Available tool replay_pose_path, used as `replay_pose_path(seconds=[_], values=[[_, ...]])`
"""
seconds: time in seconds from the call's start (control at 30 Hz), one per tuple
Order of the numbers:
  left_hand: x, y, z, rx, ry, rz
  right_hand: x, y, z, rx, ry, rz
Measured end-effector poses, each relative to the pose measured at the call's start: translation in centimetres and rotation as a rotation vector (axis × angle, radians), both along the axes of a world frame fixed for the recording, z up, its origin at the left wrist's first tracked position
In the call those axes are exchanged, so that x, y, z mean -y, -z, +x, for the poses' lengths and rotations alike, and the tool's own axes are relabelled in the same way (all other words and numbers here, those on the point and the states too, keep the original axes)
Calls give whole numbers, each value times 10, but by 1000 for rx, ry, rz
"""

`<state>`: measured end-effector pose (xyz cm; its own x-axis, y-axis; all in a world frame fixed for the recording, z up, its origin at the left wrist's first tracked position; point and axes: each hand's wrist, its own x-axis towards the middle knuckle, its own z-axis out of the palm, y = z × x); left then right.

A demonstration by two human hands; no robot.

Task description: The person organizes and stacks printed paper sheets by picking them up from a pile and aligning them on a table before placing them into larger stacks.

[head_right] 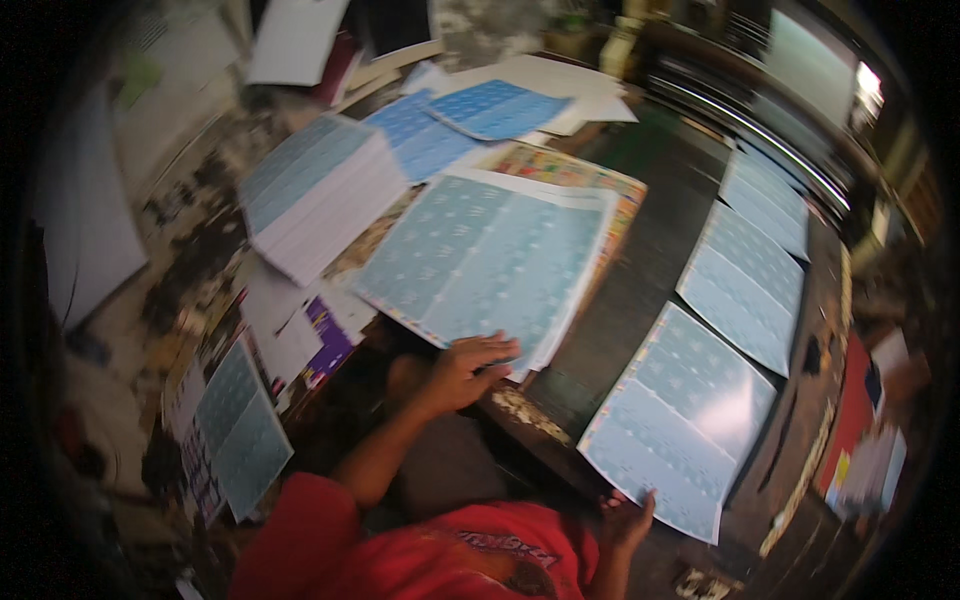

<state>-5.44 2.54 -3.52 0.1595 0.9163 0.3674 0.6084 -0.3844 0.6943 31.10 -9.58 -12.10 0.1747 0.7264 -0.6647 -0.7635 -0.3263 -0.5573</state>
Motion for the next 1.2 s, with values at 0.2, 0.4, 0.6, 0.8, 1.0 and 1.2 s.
replay_pose_path(seconds=[0.2,0.4,0.6,0.8,1.0,1.2], values=[[2,-2,3,777,-296,-321,-27,4,-7,104,100,55],[16,-25,17,546,-234,-40,-24,-5,-19,148,159,65],[40,-34,50,92,344,-94,-29,-56,-18,148,-227,326],[36,-38,61,-113,364,87,-13,-33,-2,-33,-190,198],[11,-8,21,-310,-138,97,44,-1,8,38,-168,43],[6,-12,-5,-148,-144,101,96,1,0,35,-102,-200]])
